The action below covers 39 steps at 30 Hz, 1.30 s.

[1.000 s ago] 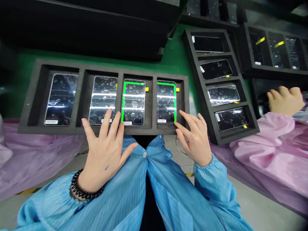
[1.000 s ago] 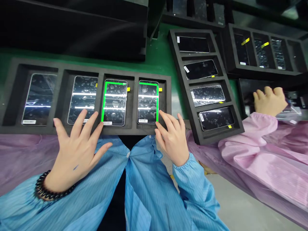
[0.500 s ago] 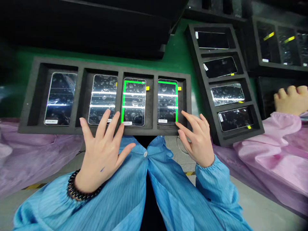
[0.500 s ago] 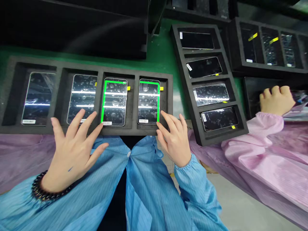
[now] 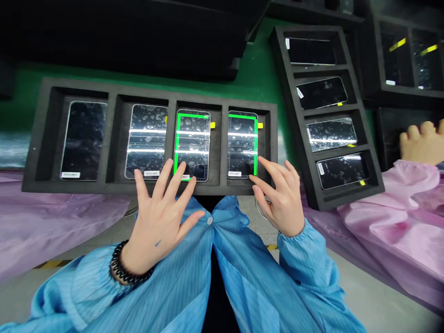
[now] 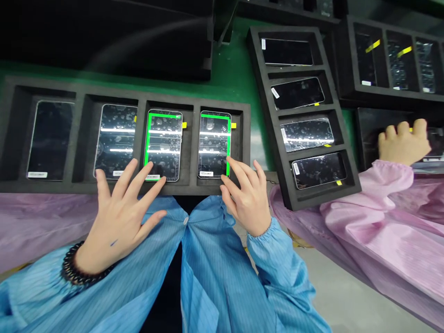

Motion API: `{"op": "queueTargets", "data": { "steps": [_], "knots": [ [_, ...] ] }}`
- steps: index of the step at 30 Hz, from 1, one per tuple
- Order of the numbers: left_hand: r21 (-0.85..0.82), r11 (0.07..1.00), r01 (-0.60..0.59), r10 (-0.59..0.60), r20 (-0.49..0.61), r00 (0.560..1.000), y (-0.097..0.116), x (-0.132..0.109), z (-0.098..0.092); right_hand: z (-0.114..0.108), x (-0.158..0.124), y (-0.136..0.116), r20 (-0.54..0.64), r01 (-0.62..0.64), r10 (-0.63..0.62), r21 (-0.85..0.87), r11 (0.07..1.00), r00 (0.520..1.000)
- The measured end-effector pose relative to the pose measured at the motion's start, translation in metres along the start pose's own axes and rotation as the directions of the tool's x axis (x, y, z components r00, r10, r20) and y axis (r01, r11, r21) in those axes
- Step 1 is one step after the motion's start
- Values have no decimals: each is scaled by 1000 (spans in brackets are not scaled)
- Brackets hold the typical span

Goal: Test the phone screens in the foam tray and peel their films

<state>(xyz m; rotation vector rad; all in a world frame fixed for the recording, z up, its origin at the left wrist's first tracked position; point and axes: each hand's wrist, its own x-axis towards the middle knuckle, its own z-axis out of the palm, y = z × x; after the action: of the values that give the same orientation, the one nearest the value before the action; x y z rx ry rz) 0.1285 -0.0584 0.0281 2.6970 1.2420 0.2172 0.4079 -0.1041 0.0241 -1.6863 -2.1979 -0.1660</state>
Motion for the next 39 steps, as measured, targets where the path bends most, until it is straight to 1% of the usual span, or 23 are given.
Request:
{"op": "queueTargets", "data": {
  "steps": [5, 16, 25, 29, 33, 39],
  "knots": [
    [2, 1000, -31, 31, -6, 999, 3, 3, 2, 5, 4, -5, 0, 18, -18, 32, 999, 1000],
    [10, 995, -97, 98, -17, 995, 9, 12, 6, 16, 20, -24, 32, 111, -115, 103, 988, 993],
    [-6, 995, -100, 100, -16, 995, 8, 12, 7, 16, 20, -22, 55, 98, -104, 101, 990, 993],
    [-17, 997, -81, 81, -1, 997, 8, 12, 6, 15, 20, -23, 73, 83, -91, 105, 991, 993],
    [-27, 996, -85, 86, 24, 996, 3, 20, 4, 16, 25, -21, 94, 67, -75, 90, 994, 993],
    [-42, 994, -102, 105, 57, 993, -13, 41, -1, 19, 43, -11, 157, 76, -80, 35, 997, 984]
  ]
}}
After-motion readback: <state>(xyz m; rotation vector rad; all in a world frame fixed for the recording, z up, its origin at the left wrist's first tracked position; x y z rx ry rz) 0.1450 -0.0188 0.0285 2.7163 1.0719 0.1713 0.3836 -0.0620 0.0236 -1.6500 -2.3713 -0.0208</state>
